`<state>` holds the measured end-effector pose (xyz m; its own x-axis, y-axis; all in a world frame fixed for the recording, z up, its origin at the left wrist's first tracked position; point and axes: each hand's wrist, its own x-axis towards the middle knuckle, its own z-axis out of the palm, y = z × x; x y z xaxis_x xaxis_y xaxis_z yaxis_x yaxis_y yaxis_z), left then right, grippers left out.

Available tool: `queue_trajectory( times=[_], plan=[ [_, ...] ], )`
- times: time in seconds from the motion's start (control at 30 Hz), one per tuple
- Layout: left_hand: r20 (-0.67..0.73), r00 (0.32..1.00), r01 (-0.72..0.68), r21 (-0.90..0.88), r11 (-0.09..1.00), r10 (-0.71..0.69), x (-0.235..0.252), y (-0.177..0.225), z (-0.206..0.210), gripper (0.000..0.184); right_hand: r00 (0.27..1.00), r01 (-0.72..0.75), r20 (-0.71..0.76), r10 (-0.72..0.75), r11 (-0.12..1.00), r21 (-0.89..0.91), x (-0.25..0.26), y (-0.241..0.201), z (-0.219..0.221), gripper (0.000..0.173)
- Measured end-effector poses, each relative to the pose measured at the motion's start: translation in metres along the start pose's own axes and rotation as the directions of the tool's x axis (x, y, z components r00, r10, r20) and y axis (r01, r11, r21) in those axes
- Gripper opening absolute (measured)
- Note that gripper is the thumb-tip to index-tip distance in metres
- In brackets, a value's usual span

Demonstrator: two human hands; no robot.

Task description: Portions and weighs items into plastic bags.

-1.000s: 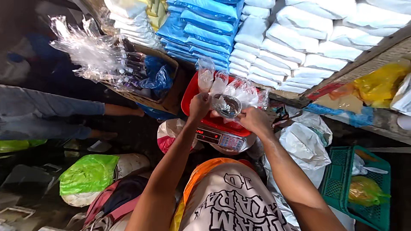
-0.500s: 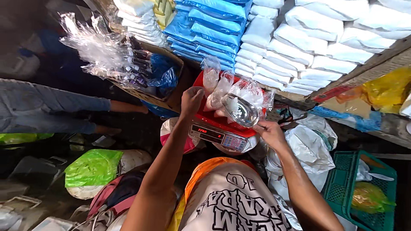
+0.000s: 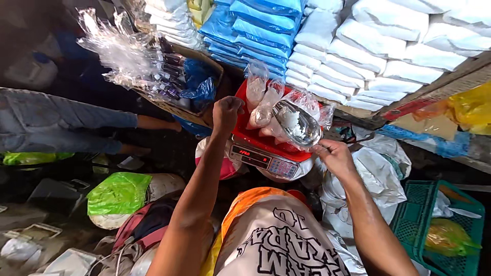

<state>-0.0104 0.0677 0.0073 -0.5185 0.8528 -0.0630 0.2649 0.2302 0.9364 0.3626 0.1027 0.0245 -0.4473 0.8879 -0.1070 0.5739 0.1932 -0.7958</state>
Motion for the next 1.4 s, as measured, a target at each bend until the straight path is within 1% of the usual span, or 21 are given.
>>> queue_trajectory(
  times=[0.03, 0.1, 0.2, 0.27, 0.33, 0.4, 0.43, 0.5, 0.57, 0.6, 0.67, 0.73, 0.8, 0.87, 0.93, 1.03, 1.1, 1.23, 1.4],
  plan=[
    [0.006, 1.0, -0.003, 0.017, 1.0, 0.003, -0.001, -0.002, 0.002, 0.024, 1.0, 0.008, -0.004, -0.008, 1.0, -0.015, -0.001, 0.003, -0.006, 0.018],
    [-0.008, 1.0, -0.02, 0.003, 1.0, 0.02, 0.001, -0.007, 0.01, 0.028, 1.0, -0.018, -0.014, 0.016, 0.993, -0.115, 0.001, 0.003, -0.013, 0.02],
    [0.011, 1.0, -0.027, -0.029, 0.999, 0.028, 0.001, -0.008, 0.032, 0.05, 0.996, -0.084, -0.014, 0.084, 0.946, -0.313, 0.008, -0.009, -0.004, 0.023],
    [0.073, 0.997, -0.002, 0.072, 0.997, -0.003, -0.001, -0.005, 0.046, 0.056, 0.988, -0.128, 0.023, 0.151, 0.904, -0.408, 0.022, -0.027, 0.008, 0.026],
    [0.123, 0.99, 0.032, 0.247, 0.969, -0.064, 0.003, -0.008, 0.059, 0.052, 0.97, -0.165, 0.069, 0.233, 0.838, -0.52, 0.042, -0.038, 0.02, 0.031],
    [0.116, 0.988, 0.051, 0.378, 0.924, -0.102, 0.006, -0.012, 0.07, 0.039, 0.961, -0.172, 0.078, 0.266, 0.793, -0.585, 0.052, -0.044, 0.031, 0.032],
    [0.096, 0.989, 0.059, 0.418, 0.906, -0.109, 0.007, -0.014, 0.074, 0.034, 0.961, -0.175, 0.072, 0.267, 0.788, -0.59, 0.051, -0.048, 0.033, 0.03],
    [0.047, 0.993, 0.075, 0.429, 0.9, -0.105, 0.008, -0.016, 0.078, 0.034, 0.97, -0.167, 0.049, 0.239, 0.798, -0.58, 0.05, -0.05, 0.039, 0.027],
    [0.044, 0.993, 0.082, 0.412, 0.907, -0.11, 0.008, -0.016, 0.079, 0.035, 0.954, -0.186, 0.074, 0.291, 0.765, -0.617, 0.062, -0.047, 0.047, 0.031],
    [0.044, 0.993, 0.08, 0.41, 0.909, -0.108, 0.008, -0.016, 0.079, 0.035, 0.954, -0.175, 0.087, 0.287, 0.768, -0.616, 0.065, -0.045, 0.051, 0.032],
    [0.043, 0.994, 0.077, 0.393, 0.916, -0.102, 0.008, -0.017, 0.078, 0.034, 0.965, -0.136, 0.102, 0.242, 0.793, -0.594, 0.068, -0.039, 0.057, 0.033],
    [0.048, 0.995, 0.067, 0.355, 0.933, -0.09, 0.009, -0.017, 0.075, 0.032, 0.976, -0.107, 0.106, 0.19, 0.842, -0.528, 0.062, -0.031, 0.058, 0.032],
    [0.045, 0.997, 0.043, 0.281, 0.959, -0.058, 0.008, -0.015, 0.07, 0.033, 0.985, -0.087, 0.094, 0.143, 0.892, -0.445, 0.051, -0.016, 0.056, 0.031],
    [0.023, 1.0, 0.003, 0.189, 0.982, -0.008, 0.008, -0.017, 0.062, 0.038, 0.99, -0.08, 0.082, 0.118, 0.925, -0.371, 0.039, -0.002, 0.048, 0.031],
    [0.004, 1.0, -0.023, 0.104, 0.994, 0.023, 0.008, -0.017, 0.051, 0.042, 0.989, -0.112, 0.063, 0.136, 0.95, -0.293, 0.028, 0.007, 0.038, 0.027],
    [-0.024, 0.999, -0.04, -0.006, 0.999, 0.04, 0.011, -0.009, 0.039, 0.038, 0.99, -0.13, 0.023, 0.137, 0.972, -0.196, 0.014, 0.013, 0.027, 0.024],
    [-0.041, 0.997, -0.068, -0.041, 0.997, 0.066, 0.015, -0.001, 0.033, 0.035, 0.994, -0.104, 0.011, 0.107, 0.987, -0.126, 0.006, 0.014, 0.019, 0.023],
    [-0.052, 0.991, -0.129, -0.105, 0.986, 0.124, 0.022, 0.018, 0.024, 0.034, 0.999, -0.012, -0.031, 0.013, 1.0, 0.021, -0.015, 0.023, -0.002, 0.02],
    [-0.042, 0.984, -0.18, -0.217, 0.959, 0.175, 0.024, 0.05, 0.034, 0.036, 0.994, -0.024, -0.102, 0.036, 0.992, 0.12, -0.056, 0.057, -0.044, 0.014]
  ],
)
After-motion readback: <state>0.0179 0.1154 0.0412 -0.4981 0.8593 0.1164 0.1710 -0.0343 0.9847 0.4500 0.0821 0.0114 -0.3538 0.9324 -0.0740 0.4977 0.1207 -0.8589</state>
